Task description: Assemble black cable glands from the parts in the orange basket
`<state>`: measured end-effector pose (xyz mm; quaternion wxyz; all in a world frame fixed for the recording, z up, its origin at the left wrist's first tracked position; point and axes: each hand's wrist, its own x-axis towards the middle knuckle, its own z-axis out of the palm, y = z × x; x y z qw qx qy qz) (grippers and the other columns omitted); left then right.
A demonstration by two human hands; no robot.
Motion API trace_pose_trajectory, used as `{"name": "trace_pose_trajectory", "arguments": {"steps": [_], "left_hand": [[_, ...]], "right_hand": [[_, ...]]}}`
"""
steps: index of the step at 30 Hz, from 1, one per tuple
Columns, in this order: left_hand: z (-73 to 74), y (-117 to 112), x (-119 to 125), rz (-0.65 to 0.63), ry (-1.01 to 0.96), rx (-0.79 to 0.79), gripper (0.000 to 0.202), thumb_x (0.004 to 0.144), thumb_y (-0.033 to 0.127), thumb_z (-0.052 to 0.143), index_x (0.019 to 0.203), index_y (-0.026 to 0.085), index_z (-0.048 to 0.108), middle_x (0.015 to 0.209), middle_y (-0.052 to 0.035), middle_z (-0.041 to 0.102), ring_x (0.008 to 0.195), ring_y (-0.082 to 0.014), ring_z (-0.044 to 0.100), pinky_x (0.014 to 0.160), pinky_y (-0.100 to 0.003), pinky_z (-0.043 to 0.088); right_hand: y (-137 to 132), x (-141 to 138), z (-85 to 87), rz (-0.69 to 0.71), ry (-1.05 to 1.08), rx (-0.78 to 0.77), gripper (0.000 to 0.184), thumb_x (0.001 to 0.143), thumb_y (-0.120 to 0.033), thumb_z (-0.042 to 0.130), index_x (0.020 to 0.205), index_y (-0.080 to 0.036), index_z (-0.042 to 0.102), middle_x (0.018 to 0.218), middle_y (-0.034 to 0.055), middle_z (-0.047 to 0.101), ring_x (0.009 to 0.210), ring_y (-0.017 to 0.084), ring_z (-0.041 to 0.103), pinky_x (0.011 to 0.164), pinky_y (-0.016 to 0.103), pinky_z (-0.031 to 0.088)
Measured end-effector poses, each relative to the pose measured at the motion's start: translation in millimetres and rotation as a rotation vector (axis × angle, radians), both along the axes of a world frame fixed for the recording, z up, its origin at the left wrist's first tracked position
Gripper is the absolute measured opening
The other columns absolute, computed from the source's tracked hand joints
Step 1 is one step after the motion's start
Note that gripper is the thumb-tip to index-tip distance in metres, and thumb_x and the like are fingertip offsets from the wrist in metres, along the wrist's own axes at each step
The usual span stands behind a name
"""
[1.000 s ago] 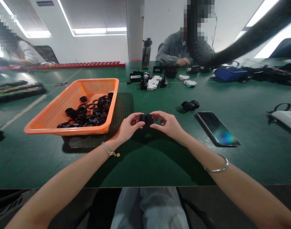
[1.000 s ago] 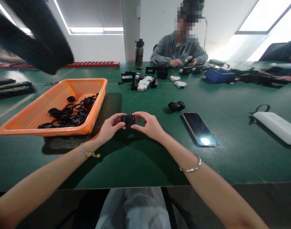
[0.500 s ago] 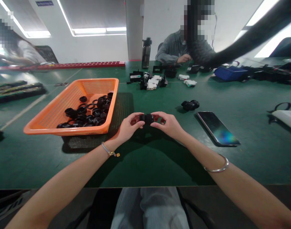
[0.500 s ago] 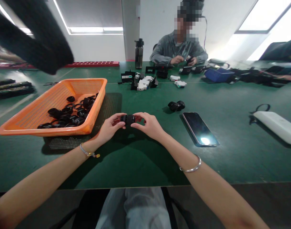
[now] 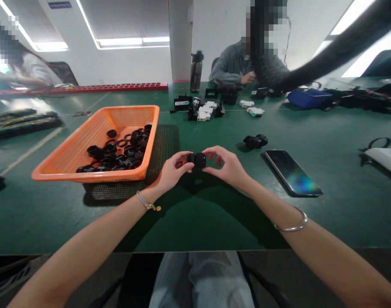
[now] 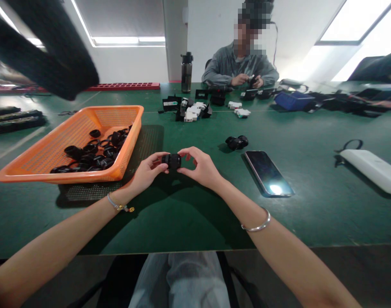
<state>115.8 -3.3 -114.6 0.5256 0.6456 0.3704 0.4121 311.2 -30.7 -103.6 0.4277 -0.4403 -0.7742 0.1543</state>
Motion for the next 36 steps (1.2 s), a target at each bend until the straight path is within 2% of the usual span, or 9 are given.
{"name": "trace_pose_trajectory", "arguments": {"steps": [5,18,26,32,36], "left_hand": [[-1.0,0.3,-0.8,-0.01,0.009,0.023,0.041,0.071,0.029,0.065,0.108,0.013,0.058,0.084,-0.0027,0.065,0.069,-0.0128,0.063,0.071,-0.028,0.054],[-2.1,-0.5,-1.9,0.013,0.04,0.111,0.039,0.07,0.03,0.067,0.104,0.015,0.059,0.084,-0.0019,0.062,0.068,-0.0116,0.06,0.071,-0.026,0.052],[-1.3,-0.7,-1.1,0.01,0.026,0.08,0.038,0.07,0.03,0.067,0.104,0.015,0.058,0.081,-0.0011,0.062,0.066,-0.0115,0.061,0.068,-0.026,0.052],[-0.8,-0.5,0.0,0.016,0.027,0.064,0.036,0.072,0.031,0.066,0.103,0.015,0.059,0.079,-0.001,0.064,0.062,-0.0108,0.061,0.065,-0.025,0.052],[-1.1,-0.1,0.5,0.014,0.001,0.029,0.037,0.072,0.031,0.064,0.104,0.014,0.058,0.081,-0.0014,0.064,0.063,-0.0104,0.061,0.066,-0.025,0.053]], "right_hand": [[-0.8,0.0,2.5,-0.018,-0.014,-0.054,0.031,0.072,-0.032,0.069,0.1,-0.021,0.062,0.09,0.0049,0.066,0.072,0.017,0.058,0.056,0.028,0.044],[1.5,0.5,-0.9,-0.042,-0.014,-0.083,0.03,0.074,-0.038,0.068,0.097,-0.019,0.066,0.088,0.0062,0.069,0.071,0.018,0.059,0.057,0.03,0.045],[3.1,-1.4,-2.7,-0.05,-0.02,-0.092,0.027,0.077,-0.041,0.064,0.094,-0.02,0.065,0.084,0.0054,0.068,0.072,0.019,0.059,0.059,0.03,0.044],[0.7,-0.8,-0.6,-0.026,-0.001,-0.044,0.04,0.078,-0.043,0.063,0.112,-0.022,0.057,0.099,0.0082,0.065,0.081,0.02,0.058,0.056,0.029,0.043],[-1.8,-0.2,1.6,0.011,0.001,0.017,0.047,0.072,-0.033,0.069,0.115,-0.022,0.052,0.106,0.0082,0.061,0.082,0.019,0.057,0.056,0.029,0.044]]}}
